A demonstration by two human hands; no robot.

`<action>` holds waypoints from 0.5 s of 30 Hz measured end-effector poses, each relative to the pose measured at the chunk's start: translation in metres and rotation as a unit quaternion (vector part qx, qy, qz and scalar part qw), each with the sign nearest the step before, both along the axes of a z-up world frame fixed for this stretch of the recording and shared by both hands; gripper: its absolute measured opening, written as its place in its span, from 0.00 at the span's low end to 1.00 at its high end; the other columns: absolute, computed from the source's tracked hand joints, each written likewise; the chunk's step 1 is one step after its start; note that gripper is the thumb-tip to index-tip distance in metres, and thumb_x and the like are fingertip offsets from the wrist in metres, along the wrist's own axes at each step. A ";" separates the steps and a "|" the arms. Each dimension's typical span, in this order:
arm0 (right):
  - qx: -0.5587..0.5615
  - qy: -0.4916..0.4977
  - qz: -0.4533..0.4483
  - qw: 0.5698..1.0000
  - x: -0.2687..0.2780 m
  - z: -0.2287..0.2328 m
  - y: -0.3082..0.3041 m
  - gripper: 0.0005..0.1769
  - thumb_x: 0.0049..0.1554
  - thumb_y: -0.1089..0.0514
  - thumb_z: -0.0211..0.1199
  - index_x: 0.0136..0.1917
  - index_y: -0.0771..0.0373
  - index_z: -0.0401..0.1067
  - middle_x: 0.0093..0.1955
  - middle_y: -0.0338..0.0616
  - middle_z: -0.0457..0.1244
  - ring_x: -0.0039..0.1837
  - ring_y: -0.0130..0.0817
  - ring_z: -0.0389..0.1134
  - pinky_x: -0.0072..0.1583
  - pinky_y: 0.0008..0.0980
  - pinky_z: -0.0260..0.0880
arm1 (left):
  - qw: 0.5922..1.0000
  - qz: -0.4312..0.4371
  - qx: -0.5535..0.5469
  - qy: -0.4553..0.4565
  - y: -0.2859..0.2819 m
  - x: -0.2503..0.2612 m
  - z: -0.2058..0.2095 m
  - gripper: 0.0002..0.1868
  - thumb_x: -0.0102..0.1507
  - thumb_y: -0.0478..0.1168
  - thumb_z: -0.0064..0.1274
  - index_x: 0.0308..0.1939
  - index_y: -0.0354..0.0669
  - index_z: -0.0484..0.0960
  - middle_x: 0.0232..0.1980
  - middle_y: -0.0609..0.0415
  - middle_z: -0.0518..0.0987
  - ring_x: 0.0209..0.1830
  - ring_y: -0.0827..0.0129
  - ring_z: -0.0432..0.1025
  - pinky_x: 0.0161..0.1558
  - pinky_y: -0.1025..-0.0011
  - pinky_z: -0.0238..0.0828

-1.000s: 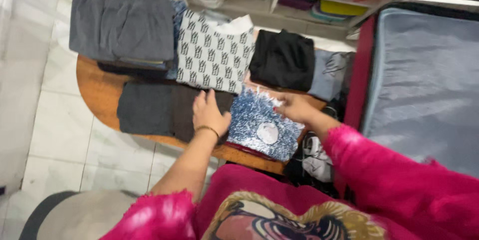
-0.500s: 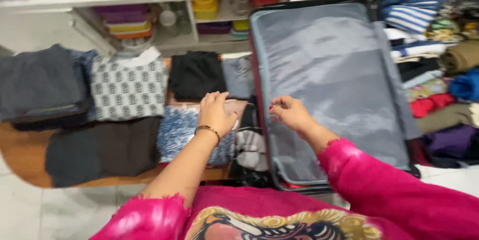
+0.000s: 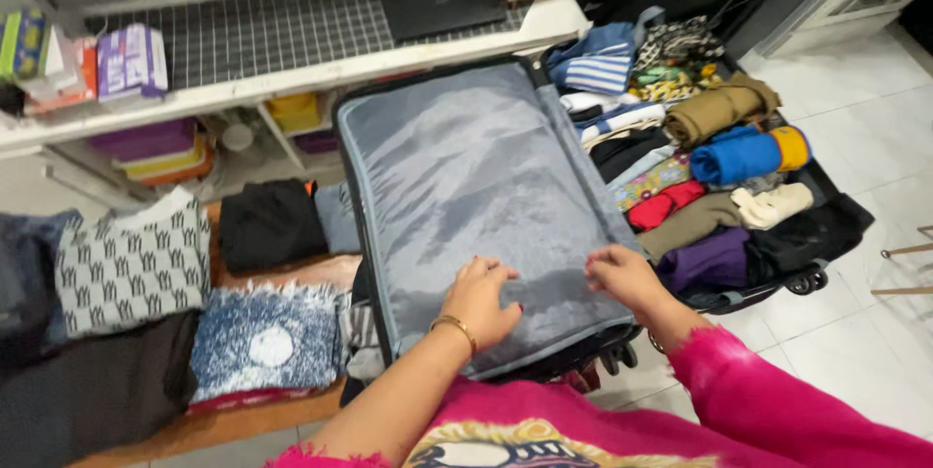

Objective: The person folds various clothing items and places them into an open suitcase. They handle shirts, pants, and other garments, arranging them neatly inside the luggage.

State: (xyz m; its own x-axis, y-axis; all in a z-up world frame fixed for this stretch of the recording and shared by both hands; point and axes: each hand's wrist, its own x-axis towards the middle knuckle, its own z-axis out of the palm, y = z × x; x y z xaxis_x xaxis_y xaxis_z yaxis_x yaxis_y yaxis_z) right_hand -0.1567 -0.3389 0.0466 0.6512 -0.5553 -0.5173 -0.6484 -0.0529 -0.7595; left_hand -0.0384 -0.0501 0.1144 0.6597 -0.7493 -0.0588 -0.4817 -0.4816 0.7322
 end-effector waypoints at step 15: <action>-0.010 -0.047 -0.158 0.986 -0.113 -0.081 -0.072 0.15 0.55 0.61 0.63 0.54 0.70 0.75 0.45 0.48 0.71 0.41 0.36 0.73 0.43 0.31 0.73 | 0.998 -0.040 0.044 -0.015 -0.007 -0.004 0.019 0.23 0.55 0.45 0.61 0.55 0.52 0.81 0.60 0.48 0.75 0.66 0.50 0.65 0.66 0.60 0.64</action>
State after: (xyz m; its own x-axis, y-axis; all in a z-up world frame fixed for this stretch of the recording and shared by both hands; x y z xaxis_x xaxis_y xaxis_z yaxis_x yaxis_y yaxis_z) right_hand -0.2700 -0.4108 -0.0348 0.4886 -0.7480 -0.4491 -0.5614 0.1245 -0.8181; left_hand -0.0419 -0.0566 0.1336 0.6010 -0.7919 -0.1081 -0.5419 -0.5032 0.6732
